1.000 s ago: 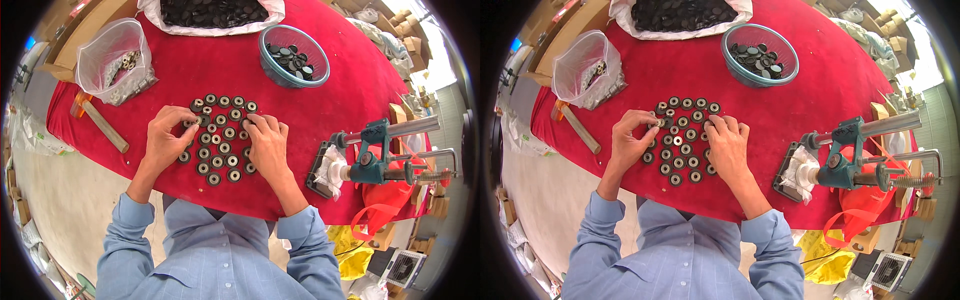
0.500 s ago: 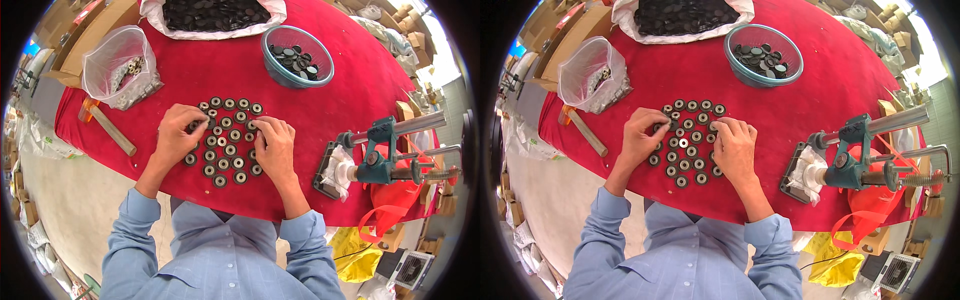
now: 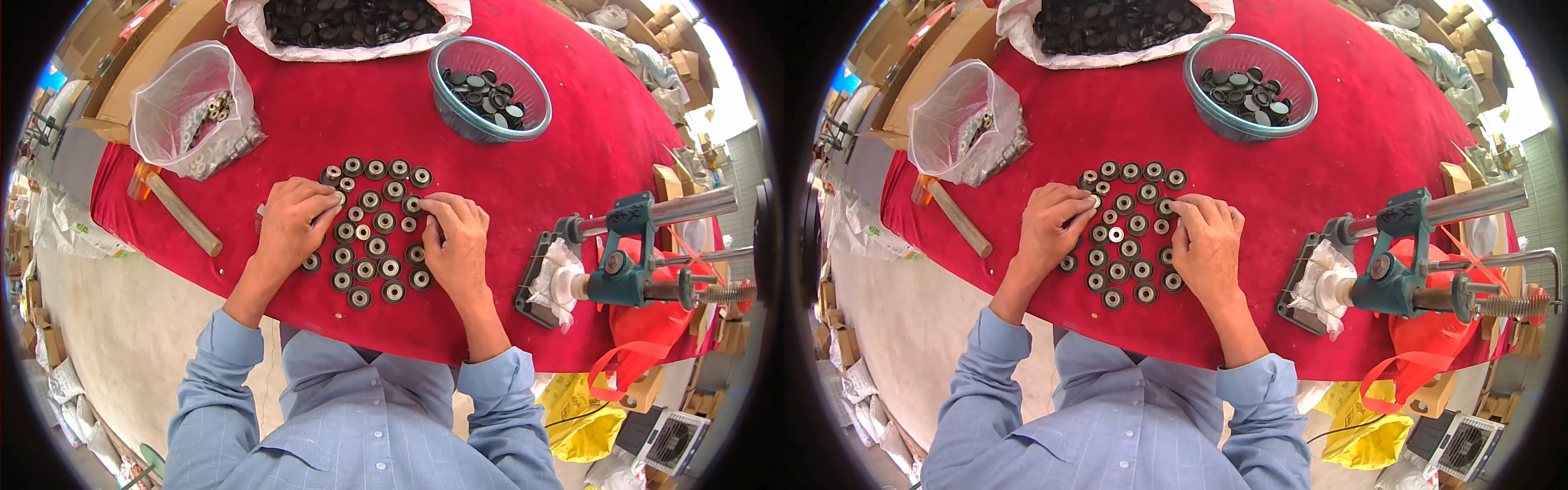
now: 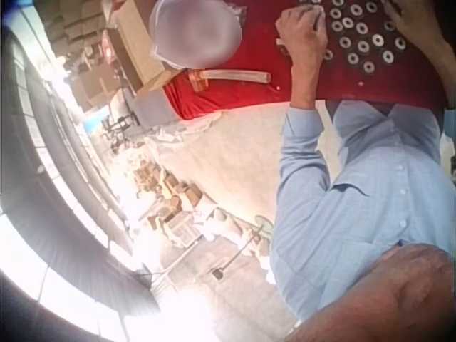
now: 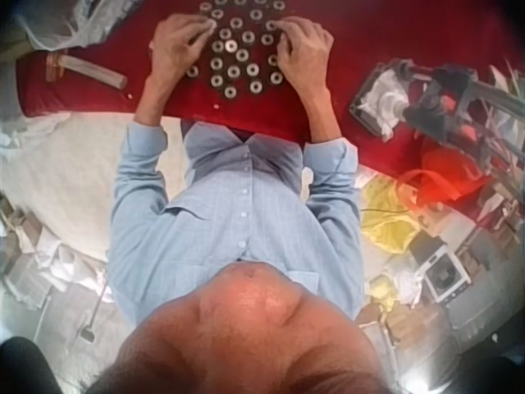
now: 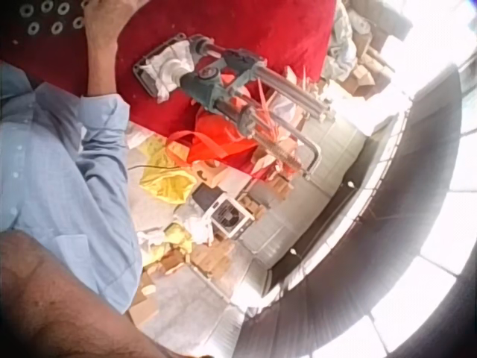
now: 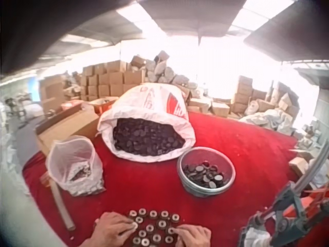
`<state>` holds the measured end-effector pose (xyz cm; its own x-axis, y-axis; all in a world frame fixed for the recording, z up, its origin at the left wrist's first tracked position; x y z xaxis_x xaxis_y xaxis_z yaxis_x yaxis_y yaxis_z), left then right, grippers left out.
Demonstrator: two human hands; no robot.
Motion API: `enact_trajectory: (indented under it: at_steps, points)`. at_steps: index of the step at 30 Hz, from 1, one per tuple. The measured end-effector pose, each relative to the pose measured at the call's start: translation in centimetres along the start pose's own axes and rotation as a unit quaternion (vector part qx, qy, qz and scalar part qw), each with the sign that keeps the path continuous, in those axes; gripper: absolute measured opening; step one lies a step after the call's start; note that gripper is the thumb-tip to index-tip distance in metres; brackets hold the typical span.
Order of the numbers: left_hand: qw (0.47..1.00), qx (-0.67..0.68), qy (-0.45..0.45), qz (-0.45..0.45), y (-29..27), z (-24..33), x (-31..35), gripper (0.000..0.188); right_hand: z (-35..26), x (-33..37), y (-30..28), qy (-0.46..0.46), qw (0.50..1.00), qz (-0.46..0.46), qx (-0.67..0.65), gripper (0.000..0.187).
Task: The person pours dark circular plastic parts onto a red table, arranges them in rows, then places small metal inserts into the center of each part. The assembled parts remain on the table as the person continues the process.
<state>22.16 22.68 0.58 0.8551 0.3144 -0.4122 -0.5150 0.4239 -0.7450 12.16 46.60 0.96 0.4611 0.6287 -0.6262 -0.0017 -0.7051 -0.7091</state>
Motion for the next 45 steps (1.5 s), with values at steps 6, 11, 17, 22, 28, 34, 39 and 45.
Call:
enact_trajectory:
  at_steps: [6,11,17,22,28,34,39,45]
  points:
    - [0.996,-0.076,0.034,0.013,-0.8,1.3,0.6,0.022,0.1,-0.1,-0.3,0.004,1.000,0.001,-0.005,0.029]
    - [0.999,-0.033,0.002,0.019,-0.5,0.4,0.7,0.024,-0.1,-0.4,-0.4,0.002,1.000,0.011,-0.013,0.028]
    - [0.999,0.027,-0.014,0.023,-0.5,-0.6,0.9,0.027,-0.1,-0.4,-0.4,-0.004,1.000,0.009,-0.014,0.026]
    - [0.999,0.023,-0.033,0.020,-0.6,-1.0,1.1,0.026,-1.1,-1.8,-1.0,-0.029,0.999,0.009,-0.026,0.025]
    - [0.999,0.019,-0.043,0.012,-0.8,-1.0,1.3,0.024,-3.2,-6.3,1.1,-0.094,0.994,-0.016,-0.048,0.029]
    - [0.999,-0.024,-0.026,0.001,-1.4,-0.1,1.4,0.025,-4.9,-8.8,5.9,-0.181,0.980,-0.078,0.022,0.035]
    - [1.000,0.006,-0.026,0.008,-1.1,-0.8,1.6,0.035,-4.9,-8.0,7.5,-0.183,0.974,-0.130,0.039,0.036]
    - [0.998,-0.047,-0.020,-0.024,-1.6,-0.1,1.5,0.038,-6.1,-7.9,7.7,-0.218,0.960,-0.155,0.076,0.039]
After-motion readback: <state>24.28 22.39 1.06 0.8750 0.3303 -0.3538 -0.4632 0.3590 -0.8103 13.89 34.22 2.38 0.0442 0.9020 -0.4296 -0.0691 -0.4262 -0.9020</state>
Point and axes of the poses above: each hand's wrist, its own x-axis away from the middle knuckle, its own y-axis out of the palm, z = x × y, the point moved 4 cm from there along -x, towards the middle knuckle, and after that the axes turned 15 degrees about -y, right-handed, at the moved point
